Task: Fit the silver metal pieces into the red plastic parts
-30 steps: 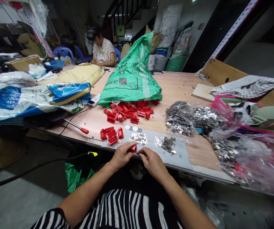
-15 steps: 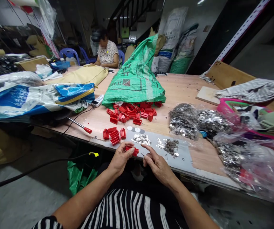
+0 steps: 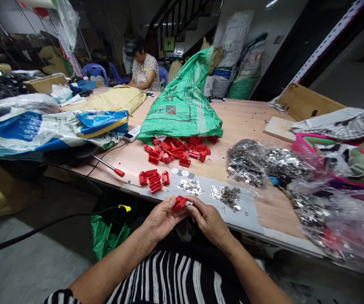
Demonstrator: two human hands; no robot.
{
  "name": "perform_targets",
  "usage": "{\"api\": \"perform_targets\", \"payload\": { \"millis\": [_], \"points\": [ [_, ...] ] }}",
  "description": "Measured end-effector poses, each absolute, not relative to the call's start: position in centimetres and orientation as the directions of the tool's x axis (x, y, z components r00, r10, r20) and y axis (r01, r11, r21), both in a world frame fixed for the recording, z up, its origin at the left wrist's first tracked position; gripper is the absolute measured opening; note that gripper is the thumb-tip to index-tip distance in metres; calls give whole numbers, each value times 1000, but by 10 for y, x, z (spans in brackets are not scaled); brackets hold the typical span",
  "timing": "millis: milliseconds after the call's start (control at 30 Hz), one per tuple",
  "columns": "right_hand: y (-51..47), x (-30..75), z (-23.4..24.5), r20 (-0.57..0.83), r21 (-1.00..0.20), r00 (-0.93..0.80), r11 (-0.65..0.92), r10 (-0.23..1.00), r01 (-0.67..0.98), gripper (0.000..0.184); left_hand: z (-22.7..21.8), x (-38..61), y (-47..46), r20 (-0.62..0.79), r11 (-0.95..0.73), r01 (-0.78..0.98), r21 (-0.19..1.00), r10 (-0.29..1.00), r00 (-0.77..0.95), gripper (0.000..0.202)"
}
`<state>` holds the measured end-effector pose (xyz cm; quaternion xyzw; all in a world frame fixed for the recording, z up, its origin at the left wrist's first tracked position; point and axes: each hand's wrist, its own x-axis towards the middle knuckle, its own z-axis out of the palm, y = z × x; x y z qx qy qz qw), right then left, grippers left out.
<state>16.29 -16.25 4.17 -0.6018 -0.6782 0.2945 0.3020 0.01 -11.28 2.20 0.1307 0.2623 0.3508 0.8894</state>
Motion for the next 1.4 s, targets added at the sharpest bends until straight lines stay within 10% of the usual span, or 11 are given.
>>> {"api": "perform_targets", "payload": {
  "millis": [233, 367, 533, 700, 933, 1267, 1400],
  "points": [
    [-156, 162, 30, 87, -901, 26, 67, 996, 428, 42, 20, 4, -119, -276, 620, -480, 621, 746, 606, 18],
    [-148, 168, 26, 42, -911, 53, 17, 998, 411, 40, 14, -4, -111, 46, -13, -101, 995, 942, 332, 14],
    [-124, 185, 26, 116, -724, 79, 30, 990, 689, 27, -1, -23, -85, 583, -640, 485, 595, 760, 287, 11],
    [-77, 196, 28, 124, -439, 58, 2, 991, 899, 33, -19, -30, -64, 679, -675, 630, 384, 669, 303, 16],
    [-23, 195, 24, 80, -376, 93, -56, 992, 925, 29, -31, -28, -52, 635, -635, 650, 417, 715, 291, 23],
    [-63, 200, 35, 122, -550, 87, -5, 989, 835, 33, -20, -29, -64, 602, -654, 627, 423, 720, 344, 48],
    [-110, 186, 42, 73, -790, 11, 51, 997, 611, 34, -5, -19, -82, 629, -687, 490, 536, 713, 310, 61]
  ]
}}
